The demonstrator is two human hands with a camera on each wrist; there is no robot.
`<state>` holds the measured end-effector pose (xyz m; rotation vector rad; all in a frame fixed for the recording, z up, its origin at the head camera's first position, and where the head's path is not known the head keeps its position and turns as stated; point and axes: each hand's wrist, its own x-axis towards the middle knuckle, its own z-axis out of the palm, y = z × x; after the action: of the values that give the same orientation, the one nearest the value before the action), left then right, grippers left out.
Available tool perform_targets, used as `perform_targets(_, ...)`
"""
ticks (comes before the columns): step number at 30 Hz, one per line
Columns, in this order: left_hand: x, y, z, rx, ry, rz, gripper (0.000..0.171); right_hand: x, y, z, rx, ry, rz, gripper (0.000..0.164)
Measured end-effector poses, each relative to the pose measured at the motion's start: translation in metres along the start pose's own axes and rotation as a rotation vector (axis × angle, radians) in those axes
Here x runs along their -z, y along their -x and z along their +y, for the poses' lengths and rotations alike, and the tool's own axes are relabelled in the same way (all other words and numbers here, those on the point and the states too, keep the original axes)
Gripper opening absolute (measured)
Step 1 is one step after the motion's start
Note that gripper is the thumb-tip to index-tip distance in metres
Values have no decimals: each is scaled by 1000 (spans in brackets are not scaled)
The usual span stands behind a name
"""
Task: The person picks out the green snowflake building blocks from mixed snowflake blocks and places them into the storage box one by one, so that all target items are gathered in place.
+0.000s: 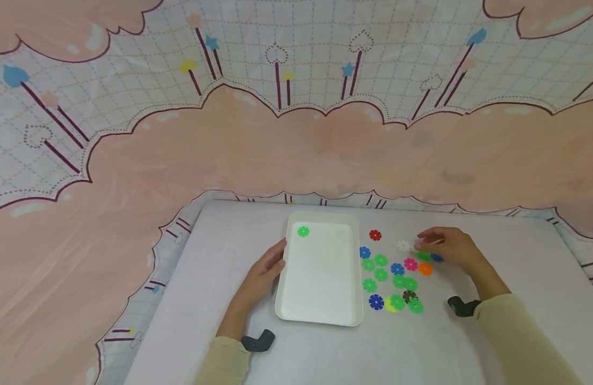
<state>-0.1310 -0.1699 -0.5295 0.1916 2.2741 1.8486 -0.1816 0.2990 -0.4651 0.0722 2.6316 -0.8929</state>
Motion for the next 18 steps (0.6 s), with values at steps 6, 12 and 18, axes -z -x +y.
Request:
perform_targets(6,0,-1,-1,-2,2,-9,54,0,-2,14,-47,-8,-18,64)
perform_targets(12,-1,-1,-1,-5,5,-9,53,2,-5,27,-18,-54,-59,65)
perform_targets(18,0,-2,-3,-3,3,0,53,5,-5,29,42,-72,-105,56)
